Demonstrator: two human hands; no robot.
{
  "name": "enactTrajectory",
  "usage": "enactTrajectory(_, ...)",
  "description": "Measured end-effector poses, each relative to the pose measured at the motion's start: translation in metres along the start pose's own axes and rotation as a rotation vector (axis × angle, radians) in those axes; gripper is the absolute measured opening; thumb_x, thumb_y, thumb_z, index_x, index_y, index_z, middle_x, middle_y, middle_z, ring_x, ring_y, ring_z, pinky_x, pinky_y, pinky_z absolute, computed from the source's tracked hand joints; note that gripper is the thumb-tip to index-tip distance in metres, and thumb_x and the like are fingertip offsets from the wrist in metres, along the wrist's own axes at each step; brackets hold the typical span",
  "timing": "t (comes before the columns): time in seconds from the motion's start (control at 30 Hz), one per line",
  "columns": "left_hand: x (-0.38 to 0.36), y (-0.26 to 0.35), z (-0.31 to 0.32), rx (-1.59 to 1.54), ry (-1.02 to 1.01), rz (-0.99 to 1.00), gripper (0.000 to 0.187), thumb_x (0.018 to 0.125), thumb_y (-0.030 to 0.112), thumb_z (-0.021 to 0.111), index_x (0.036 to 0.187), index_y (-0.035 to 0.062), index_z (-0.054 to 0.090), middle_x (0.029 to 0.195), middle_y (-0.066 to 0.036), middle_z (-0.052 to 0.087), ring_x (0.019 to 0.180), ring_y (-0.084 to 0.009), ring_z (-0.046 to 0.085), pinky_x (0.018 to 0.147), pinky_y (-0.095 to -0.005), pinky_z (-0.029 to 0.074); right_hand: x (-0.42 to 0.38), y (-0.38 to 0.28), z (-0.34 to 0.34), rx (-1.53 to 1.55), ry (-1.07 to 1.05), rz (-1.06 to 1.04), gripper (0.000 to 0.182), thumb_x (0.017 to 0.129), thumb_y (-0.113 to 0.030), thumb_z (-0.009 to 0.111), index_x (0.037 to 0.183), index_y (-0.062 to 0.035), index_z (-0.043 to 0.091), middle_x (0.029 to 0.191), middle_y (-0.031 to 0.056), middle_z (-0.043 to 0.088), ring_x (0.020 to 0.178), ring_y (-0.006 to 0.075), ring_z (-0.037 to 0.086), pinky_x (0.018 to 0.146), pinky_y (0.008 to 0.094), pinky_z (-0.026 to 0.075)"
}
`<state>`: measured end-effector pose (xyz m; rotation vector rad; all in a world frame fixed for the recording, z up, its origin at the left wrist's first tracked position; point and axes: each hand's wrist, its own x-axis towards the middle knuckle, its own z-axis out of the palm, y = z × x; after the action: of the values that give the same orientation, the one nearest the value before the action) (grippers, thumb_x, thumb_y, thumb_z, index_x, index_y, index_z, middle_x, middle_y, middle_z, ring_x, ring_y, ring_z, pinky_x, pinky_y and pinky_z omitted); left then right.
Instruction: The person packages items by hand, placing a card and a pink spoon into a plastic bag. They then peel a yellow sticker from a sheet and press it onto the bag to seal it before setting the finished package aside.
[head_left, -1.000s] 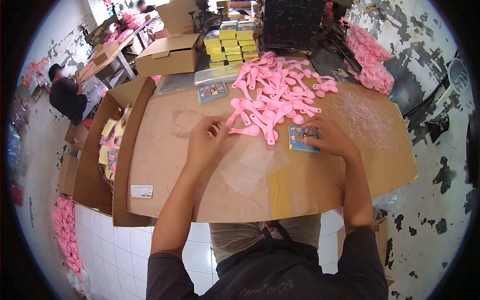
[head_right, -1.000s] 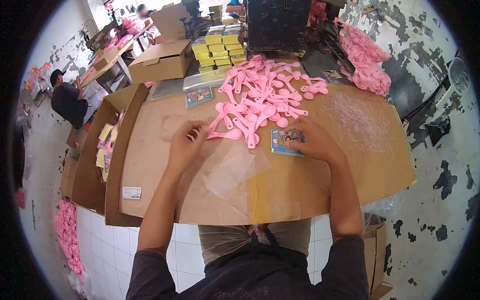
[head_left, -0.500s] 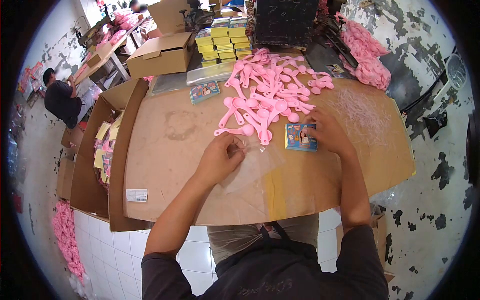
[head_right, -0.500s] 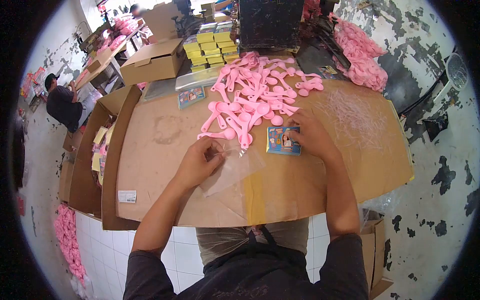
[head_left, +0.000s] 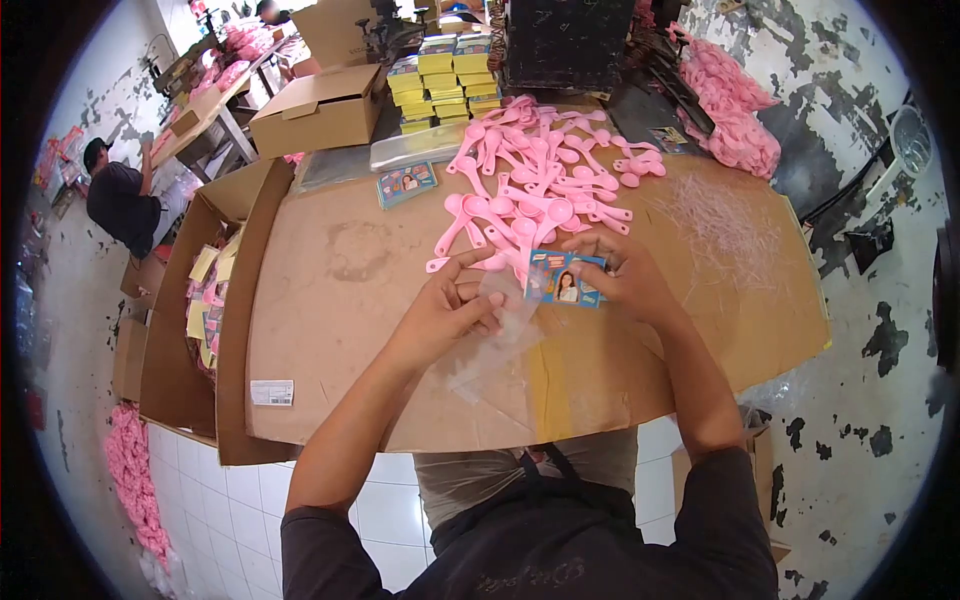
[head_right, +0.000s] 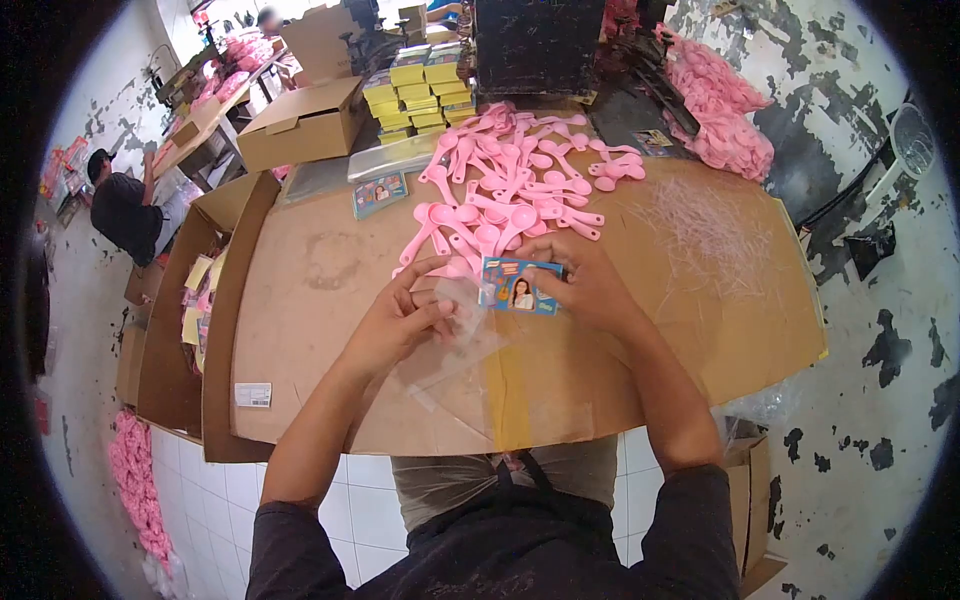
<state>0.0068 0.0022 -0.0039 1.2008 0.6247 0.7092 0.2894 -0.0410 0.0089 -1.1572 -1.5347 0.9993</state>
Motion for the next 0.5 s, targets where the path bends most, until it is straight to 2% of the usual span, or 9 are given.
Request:
enactTrajectory(0.03, -0.001, 0.002, 0.003, 0.028, 0.022, -0.016, 0.065, 0.095, 0.000, 0.069, 0.153, 0.0052, 0.040, 0.091, -0.008, 0.075, 0.079, -0.0105, 0.069, 0.067, -0.0252, 0.054, 0.000, 0.000, 0.006, 0.065, -0.001, 0.026, 0.021, 0.094, -0.005, 0.070, 0.115, -0.0012, 0.069, 0.109, 0.0039, 0.068, 0.099, 0.0112, 0.065, 0.085, 0.0292, 0.054)
enactTrajectory(0.13, -0.001, -0.005, -0.001, 0.111, 0.033, -0.008, 0.065, 0.095, 0.006, 0.073, 0.152, 0.0028, 0.041, 0.087, -0.006, 0.076, 0.077, -0.0068, 0.068, 0.067, -0.0224, 0.052, 0.002, 0.003, 0.012, -0.028, 0.037, -0.069, 0.021, 0.095, -0.002, 0.068, 0.116, -0.0008, 0.068, 0.110, 0.0049, 0.069, 0.100, 0.0115, 0.066, 0.086, 0.0285, 0.054)
enactTrajectory(0.23, -0.001, -0.005, 0.003, 0.123, 0.039, -0.001, 0.066, 0.095, 0.007, 0.074, 0.152, 0.0000, 0.040, 0.089, -0.007, 0.077, 0.077, -0.0059, 0.068, 0.066, -0.0206, 0.049, 0.001, -0.005, 0.017, 0.143, 0.101, -0.057, 0.020, 0.096, -0.002, 0.068, 0.116, -0.0007, 0.069, 0.112, 0.0052, 0.069, 0.099, 0.0109, 0.066, 0.086, 0.0282, 0.054)
enactTrajectory(0.33, 0.001, -0.010, 0.001, 0.127, 0.031, 0.013, 0.069, 0.095, 0.007, 0.074, 0.153, -0.0012, 0.038, 0.092, -0.009, 0.078, 0.079, -0.0067, 0.068, 0.066, -0.0201, 0.047, 0.002, 0.002, 0.013, -0.015, 0.082, -0.114, 0.025, 0.096, -0.002, 0.068, 0.121, -0.0007, 0.066, 0.110, 0.0046, 0.070, 0.099, 0.0118, 0.066, 0.089, 0.0293, 0.053)
enactTrajectory(0.43, 0.000, -0.011, 0.007, 0.146, 0.010, 0.066, 0.070, 0.096, 0.006, 0.073, 0.156, 0.0002, 0.036, 0.090, -0.008, 0.078, 0.079, -0.0073, 0.068, 0.068, -0.0210, 0.048, 0.001, -0.011, 0.009, -0.319, -0.083, -0.281, 0.028, 0.095, -0.004, 0.069, 0.122, -0.0034, 0.069, 0.106, 0.0067, 0.071, 0.094, 0.0141, 0.065, 0.083, 0.0294, 0.052)
enactTrajectory(0.5, -0.005, -0.007, 0.013, 0.202, -0.018, 0.083, 0.070, 0.097, 0.006, 0.072, 0.156, 0.0017, 0.036, 0.088, -0.007, 0.077, 0.078, -0.0071, 0.066, 0.069, -0.0215, 0.048, 0.003, -0.003, 0.015, -0.334, -0.136, -0.343, 0.027, 0.094, -0.005, 0.070, 0.122, -0.0042, 0.070, 0.104, 0.0072, 0.071, 0.092, 0.0147, 0.065, 0.081, 0.0297, 0.052)
